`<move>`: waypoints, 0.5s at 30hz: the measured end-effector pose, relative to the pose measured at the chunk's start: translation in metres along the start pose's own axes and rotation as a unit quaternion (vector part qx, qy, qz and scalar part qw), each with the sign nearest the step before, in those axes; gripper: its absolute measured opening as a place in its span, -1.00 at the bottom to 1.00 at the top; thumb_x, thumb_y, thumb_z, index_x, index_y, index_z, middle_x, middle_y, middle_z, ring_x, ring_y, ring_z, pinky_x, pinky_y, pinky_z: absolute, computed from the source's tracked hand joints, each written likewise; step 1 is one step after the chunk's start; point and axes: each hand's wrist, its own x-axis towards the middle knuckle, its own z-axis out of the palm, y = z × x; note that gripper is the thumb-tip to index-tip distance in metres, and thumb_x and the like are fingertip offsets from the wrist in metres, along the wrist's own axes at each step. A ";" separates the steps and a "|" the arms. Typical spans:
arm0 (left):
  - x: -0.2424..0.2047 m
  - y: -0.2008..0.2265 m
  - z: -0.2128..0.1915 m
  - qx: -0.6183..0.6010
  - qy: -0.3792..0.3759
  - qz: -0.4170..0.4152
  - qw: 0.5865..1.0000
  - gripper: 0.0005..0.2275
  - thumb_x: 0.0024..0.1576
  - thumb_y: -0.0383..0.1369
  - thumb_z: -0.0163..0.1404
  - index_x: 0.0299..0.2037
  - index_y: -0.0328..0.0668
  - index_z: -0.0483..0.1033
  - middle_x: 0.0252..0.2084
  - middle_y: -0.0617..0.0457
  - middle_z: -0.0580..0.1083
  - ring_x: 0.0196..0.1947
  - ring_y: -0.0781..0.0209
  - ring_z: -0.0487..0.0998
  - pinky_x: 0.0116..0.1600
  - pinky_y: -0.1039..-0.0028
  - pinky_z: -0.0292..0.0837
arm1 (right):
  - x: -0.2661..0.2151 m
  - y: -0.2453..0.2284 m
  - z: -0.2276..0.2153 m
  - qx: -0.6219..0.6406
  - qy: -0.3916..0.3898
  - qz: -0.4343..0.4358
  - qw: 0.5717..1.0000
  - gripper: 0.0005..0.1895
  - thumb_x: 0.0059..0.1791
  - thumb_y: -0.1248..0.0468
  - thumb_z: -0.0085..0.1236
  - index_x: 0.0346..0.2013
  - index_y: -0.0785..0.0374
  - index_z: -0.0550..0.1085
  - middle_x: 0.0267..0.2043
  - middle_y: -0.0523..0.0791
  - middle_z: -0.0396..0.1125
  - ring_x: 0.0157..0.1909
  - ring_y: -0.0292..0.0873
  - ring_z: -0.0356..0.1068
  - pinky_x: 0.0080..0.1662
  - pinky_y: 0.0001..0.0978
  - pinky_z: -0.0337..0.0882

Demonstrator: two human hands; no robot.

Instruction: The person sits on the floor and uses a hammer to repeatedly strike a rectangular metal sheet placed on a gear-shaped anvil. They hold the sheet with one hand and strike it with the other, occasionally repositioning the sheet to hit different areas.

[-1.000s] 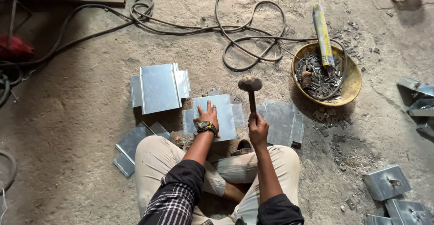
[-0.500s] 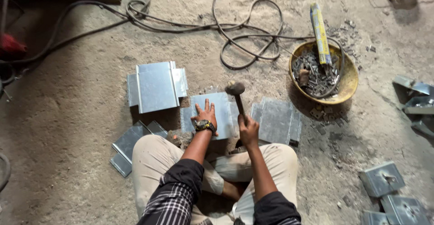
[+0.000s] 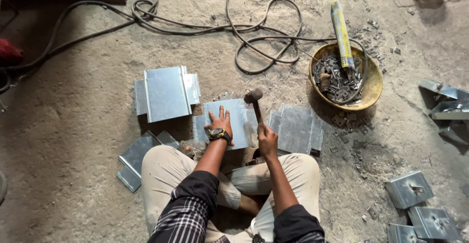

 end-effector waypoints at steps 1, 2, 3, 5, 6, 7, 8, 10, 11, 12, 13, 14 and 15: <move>0.001 0.002 -0.003 0.001 -0.003 -0.001 1.000 0.36 -0.44 -0.14 0.56 0.56 0.26 -0.28 0.61 0.23 -0.47 0.56 -0.35 -0.35 0.29 -0.45 0.17 | 0.001 -0.005 -0.003 0.013 0.018 -0.033 0.999 -0.47 0.16 -0.04 -0.11 -0.46 0.31 0.49 -0.68 -0.17 0.24 -0.60 -0.25 0.18 -0.50 -0.30 0.12; 0.001 0.000 -0.003 0.002 -0.008 -0.006 1.000 0.37 -0.44 -0.15 0.56 0.55 0.27 -0.29 0.61 0.23 -0.48 0.56 -0.34 -0.36 0.29 -0.44 0.17 | -0.001 -0.010 -0.004 0.038 0.026 -0.050 0.998 -0.49 0.16 -0.01 -0.11 -0.48 0.31 0.46 -0.67 -0.17 0.23 -0.61 -0.25 0.17 -0.51 -0.30 0.10; 0.001 -0.001 -0.003 0.002 -0.013 -0.010 1.000 0.38 -0.44 -0.16 0.56 0.55 0.28 -0.30 0.61 0.22 -0.49 0.56 -0.34 -0.37 0.29 -0.44 0.17 | -0.002 -0.014 -0.004 0.064 0.034 -0.068 0.995 -0.50 0.16 0.02 -0.11 -0.49 0.31 0.43 -0.67 -0.17 0.22 -0.61 -0.25 0.15 -0.52 -0.29 0.08; 0.002 -0.001 0.000 0.001 -0.004 -0.005 1.000 0.37 -0.44 -0.17 0.56 0.56 0.26 -0.29 0.61 0.20 -0.47 0.56 -0.35 -0.36 0.28 -0.45 0.17 | -0.003 -0.017 -0.003 0.086 0.047 -0.104 0.990 -0.53 0.18 0.05 -0.11 -0.49 0.30 0.38 -0.66 -0.16 0.20 -0.61 -0.26 0.14 -0.51 -0.30 0.07; 0.002 0.000 0.001 0.001 0.000 -0.001 1.000 0.37 -0.44 -0.17 0.56 0.56 0.26 -0.28 0.61 0.19 -0.47 0.55 -0.36 -0.36 0.28 -0.46 0.17 | -0.003 -0.018 -0.002 0.083 0.055 -0.125 0.987 -0.54 0.19 0.05 -0.11 -0.47 0.29 0.37 -0.66 -0.16 0.19 -0.60 -0.26 0.14 -0.50 -0.31 0.08; 0.002 0.000 0.003 0.000 -0.007 -0.005 1.000 0.38 -0.45 -0.17 0.56 0.56 0.26 -0.29 0.61 0.20 -0.48 0.55 -0.36 -0.37 0.28 -0.46 0.17 | -0.003 -0.018 -0.001 0.080 0.062 -0.146 0.984 -0.55 0.21 0.06 -0.11 -0.46 0.29 0.36 -0.66 -0.16 0.18 -0.59 -0.27 0.14 -0.49 -0.32 0.09; 0.004 0.000 0.002 0.001 -0.012 -0.006 1.000 0.38 -0.45 -0.17 0.56 0.56 0.27 -0.30 0.61 0.21 -0.49 0.55 -0.36 -0.37 0.29 -0.45 0.17 | -0.001 -0.018 0.001 0.073 0.042 -0.123 0.989 -0.59 0.18 0.10 -0.11 -0.46 0.27 0.38 -0.64 -0.16 0.20 -0.60 -0.27 0.15 -0.52 -0.30 0.11; 0.007 0.000 -0.001 -0.001 -0.013 -0.006 1.000 0.39 -0.46 -0.17 0.57 0.56 0.29 -0.31 0.60 0.22 -0.51 0.56 -0.35 -0.38 0.30 -0.44 0.16 | 0.004 -0.020 0.003 0.060 0.002 -0.078 0.995 -0.67 0.13 0.19 -0.11 -0.47 0.25 0.43 -0.62 -0.15 0.26 -0.63 -0.26 0.16 -0.57 -0.25 0.15; 0.008 0.001 -0.001 -0.004 -0.009 -0.006 1.000 0.38 -0.46 -0.18 0.56 0.55 0.31 -0.30 0.60 0.23 -0.51 0.56 -0.34 -0.38 0.31 -0.44 0.15 | 0.006 -0.021 0.002 -0.002 -0.013 -0.019 1.000 -0.64 0.12 0.12 -0.08 -0.47 0.25 0.43 -0.64 -0.13 0.27 -0.64 -0.24 0.18 -0.56 -0.25 0.17; 0.006 0.000 0.003 -0.009 -0.009 -0.006 1.000 0.38 -0.46 -0.18 0.56 0.55 0.33 -0.30 0.60 0.24 -0.52 0.56 -0.33 -0.38 0.32 -0.44 0.14 | 0.002 -0.019 0.000 -0.065 -0.031 0.043 0.996 -0.61 0.12 0.05 -0.04 -0.47 0.24 0.44 -0.65 -0.11 0.28 -0.65 -0.23 0.20 -0.55 -0.25 0.18; 0.004 0.001 0.007 -0.011 -0.016 -0.009 1.000 0.38 -0.45 -0.18 0.56 0.55 0.31 -0.30 0.60 0.24 -0.52 0.56 -0.35 -0.38 0.31 -0.45 0.14 | -0.002 -0.018 -0.003 -0.129 -0.049 0.104 0.985 -0.57 0.11 -0.02 -0.01 -0.48 0.23 0.44 -0.67 -0.10 0.29 -0.65 -0.22 0.23 -0.54 -0.25 0.20; 0.007 -0.001 0.002 -0.010 -0.017 -0.012 1.000 0.38 -0.44 -0.18 0.56 0.56 0.30 -0.31 0.60 0.23 -0.51 0.55 -0.37 -0.38 0.30 -0.47 0.14 | 0.000 -0.020 -0.003 -0.111 -0.031 0.077 0.990 -0.55 0.11 -0.01 0.01 -0.50 0.25 0.45 -0.67 -0.08 0.29 -0.65 -0.21 0.22 -0.53 -0.23 0.18; 0.011 -0.002 -0.002 -0.010 -0.018 -0.016 1.000 0.37 -0.43 -0.18 0.55 0.56 0.28 -0.31 0.60 0.23 -0.51 0.55 -0.39 -0.39 0.29 -0.48 0.15 | 0.002 -0.023 -0.003 -0.094 -0.014 0.050 0.994 -0.54 0.11 0.00 0.02 -0.52 0.28 0.45 -0.67 -0.06 0.29 -0.64 -0.21 0.21 -0.52 -0.22 0.17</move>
